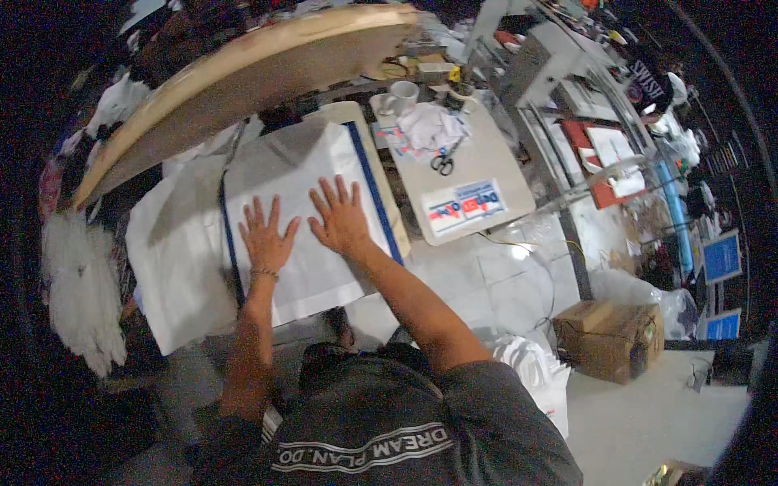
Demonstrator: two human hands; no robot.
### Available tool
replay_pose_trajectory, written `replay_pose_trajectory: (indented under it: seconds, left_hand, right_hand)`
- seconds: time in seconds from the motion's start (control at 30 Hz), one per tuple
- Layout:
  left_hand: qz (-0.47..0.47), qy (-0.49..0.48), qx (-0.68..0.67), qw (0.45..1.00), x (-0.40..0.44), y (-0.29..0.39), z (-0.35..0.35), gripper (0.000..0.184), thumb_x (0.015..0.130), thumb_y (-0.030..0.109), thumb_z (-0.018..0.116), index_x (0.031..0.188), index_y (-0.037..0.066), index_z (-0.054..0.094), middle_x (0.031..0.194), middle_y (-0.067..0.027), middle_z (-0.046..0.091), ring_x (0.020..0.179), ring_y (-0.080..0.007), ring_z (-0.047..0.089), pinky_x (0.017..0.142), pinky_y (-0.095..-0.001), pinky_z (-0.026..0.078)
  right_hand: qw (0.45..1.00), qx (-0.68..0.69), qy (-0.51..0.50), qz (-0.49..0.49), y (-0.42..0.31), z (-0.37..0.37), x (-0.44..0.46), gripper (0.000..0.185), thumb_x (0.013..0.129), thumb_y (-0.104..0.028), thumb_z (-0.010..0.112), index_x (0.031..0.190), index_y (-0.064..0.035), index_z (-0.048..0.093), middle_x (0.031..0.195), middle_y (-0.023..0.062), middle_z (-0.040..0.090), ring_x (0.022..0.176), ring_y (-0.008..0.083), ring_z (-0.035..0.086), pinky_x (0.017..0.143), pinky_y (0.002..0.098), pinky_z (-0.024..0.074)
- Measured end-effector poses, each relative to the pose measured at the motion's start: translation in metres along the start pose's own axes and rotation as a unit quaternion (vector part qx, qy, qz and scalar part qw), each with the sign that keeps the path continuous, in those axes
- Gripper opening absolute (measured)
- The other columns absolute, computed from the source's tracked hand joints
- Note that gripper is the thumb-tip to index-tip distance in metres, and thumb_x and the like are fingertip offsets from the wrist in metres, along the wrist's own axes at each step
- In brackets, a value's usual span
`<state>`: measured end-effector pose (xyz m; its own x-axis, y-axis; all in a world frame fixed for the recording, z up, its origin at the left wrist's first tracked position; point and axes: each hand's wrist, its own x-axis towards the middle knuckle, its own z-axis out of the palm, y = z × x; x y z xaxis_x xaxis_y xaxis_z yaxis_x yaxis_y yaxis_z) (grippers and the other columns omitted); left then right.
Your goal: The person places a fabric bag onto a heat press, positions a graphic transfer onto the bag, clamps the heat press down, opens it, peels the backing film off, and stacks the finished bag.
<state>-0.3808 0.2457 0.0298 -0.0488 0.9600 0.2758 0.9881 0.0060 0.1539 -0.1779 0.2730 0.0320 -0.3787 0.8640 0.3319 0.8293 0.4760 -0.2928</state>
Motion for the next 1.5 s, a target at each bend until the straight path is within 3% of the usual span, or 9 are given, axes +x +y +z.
replay_pose_trajectory:
  seconds: [0.13, 0.2, 0.27, 0.33, 0.8, 1.03, 1.3, 1.4, 1.5]
  left_hand:
    - [0.002, -0.022, 0.019, 1.000, 0.000, 0.000, -0.005, 0.076, 0.097, 0.065, 0.054, 0.160, 0.027, 0.038, 0.168, -0.0225, 0.025, 0.154, -0.0470, 0.019, 0.121, -0.0663, 0.014]
    - [0.004, -0.028, 0.018, 0.999, 0.000, 0.001, -0.007, 0.074, 0.098, 0.065, 0.053, 0.160, 0.028, 0.038, 0.168, -0.0217, 0.024, 0.154, -0.0467, 0.019, 0.121, -0.0659, 0.015]
    - [0.004, -0.027, 0.024, 0.999, 0.000, 0.001, -0.005, 0.074, 0.098, 0.064, 0.053, 0.160, 0.028, 0.038, 0.168, -0.0205, 0.024, 0.155, -0.0459, 0.019, 0.122, -0.0655, 0.015]
    - [0.008, -0.025, 0.020, 0.999, 0.000, 0.000, -0.004, 0.073, 0.098, 0.064, 0.054, 0.160, 0.028, 0.038, 0.168, -0.0196, 0.025, 0.155, -0.0453, 0.019, 0.122, -0.0655, 0.016]
    - [-0.014, -0.067, 0.036, 0.997, 0.002, 0.006, -0.011, 0.073, 0.100, 0.064, 0.050, 0.162, 0.028, 0.034, 0.170, -0.0190, 0.020, 0.155, -0.0450, 0.017, 0.122, -0.0654, 0.013]
    - [0.007, -0.057, 0.027, 0.998, 0.002, -0.004, -0.004, 0.074, 0.100, 0.064, 0.050, 0.162, 0.026, 0.034, 0.169, -0.0218, 0.020, 0.155, -0.0471, 0.016, 0.121, -0.0678, 0.014]
    - [0.000, -0.091, 0.009, 0.996, 0.006, -0.009, 0.001, 0.077, 0.098, 0.067, 0.051, 0.162, 0.026, 0.034, 0.169, -0.0226, 0.018, 0.155, -0.0490, 0.013, 0.120, -0.0692, 0.012]
    - [-0.011, -0.130, -0.050, 0.990, 0.011, -0.013, -0.007, 0.081, 0.094, 0.063, 0.061, 0.160, 0.021, 0.038, 0.168, -0.0248, 0.019, 0.156, -0.0487, 0.007, 0.120, -0.0706, 0.009]
    - [0.093, -0.014, -0.165, 0.982, 0.005, 0.015, -0.032, 0.080, 0.085, 0.051, 0.079, 0.148, 0.008, 0.053, 0.155, -0.0266, 0.044, 0.144, -0.0459, 0.041, 0.117, -0.0603, 0.031]
  right_hand:
    - [0.999, 0.036, 0.030, -0.009, 0.014, -0.017, -0.001, 0.057, 0.097, -0.042, 0.057, 0.142, -0.0074, 0.058, 0.156, 0.0222, 0.044, 0.146, 0.0473, 0.036, 0.119, 0.0634, 0.0255]
    - [0.945, 0.315, 0.061, 0.057, 0.044, -0.036, -0.001, 0.040, 0.091, -0.027, 0.064, 0.124, -0.0031, 0.068, 0.137, 0.0246, 0.060, 0.130, 0.0467, 0.053, 0.112, 0.0542, 0.0394]
    - [0.952, 0.156, 0.242, 0.107, 0.091, -0.034, -0.017, 0.020, 0.085, -0.011, 0.071, 0.103, -0.0027, 0.070, 0.107, 0.0205, 0.067, 0.104, 0.0418, 0.061, 0.092, 0.0482, 0.0485]
    - [0.946, 0.089, 0.235, 0.207, 0.136, -0.032, -0.054, 0.019, 0.083, -0.012, 0.073, 0.100, -0.0034, 0.070, 0.098, 0.0186, 0.065, 0.099, 0.0404, 0.061, 0.088, 0.0488, 0.0487]
    - [0.957, -0.046, 0.046, 0.283, 0.197, -0.009, -0.153, 0.022, 0.088, -0.017, 0.067, 0.105, -0.0015, 0.071, 0.112, 0.0208, 0.064, 0.101, 0.0395, 0.064, 0.087, 0.0481, 0.0550]
    - [0.883, 0.130, 0.107, 0.438, 0.219, -0.026, -0.151, 0.036, 0.087, -0.032, 0.079, 0.071, -0.0007, 0.074, 0.070, 0.0136, 0.072, 0.060, 0.0241, 0.066, 0.059, 0.0385, 0.0488]
    - [0.802, 0.345, 0.184, 0.451, 0.242, -0.040, -0.150, 0.022, 0.087, -0.021, 0.082, 0.087, -0.0003, 0.076, 0.076, 0.0020, 0.070, 0.063, 0.0102, 0.058, 0.061, 0.0287, 0.0468]
    - [0.865, 0.292, 0.225, 0.340, 0.239, -0.052, -0.133, 0.014, 0.090, -0.014, 0.077, 0.094, -0.0006, 0.074, 0.082, 0.0048, 0.073, 0.073, 0.0118, 0.066, 0.068, 0.0288, 0.0534]
    - [0.893, 0.245, 0.257, 0.278, 0.160, -0.109, -0.083, 0.016, 0.092, -0.014, 0.072, 0.098, 0.0017, 0.073, 0.084, 0.0130, 0.075, 0.074, 0.0189, 0.071, 0.071, 0.0322, 0.0563]
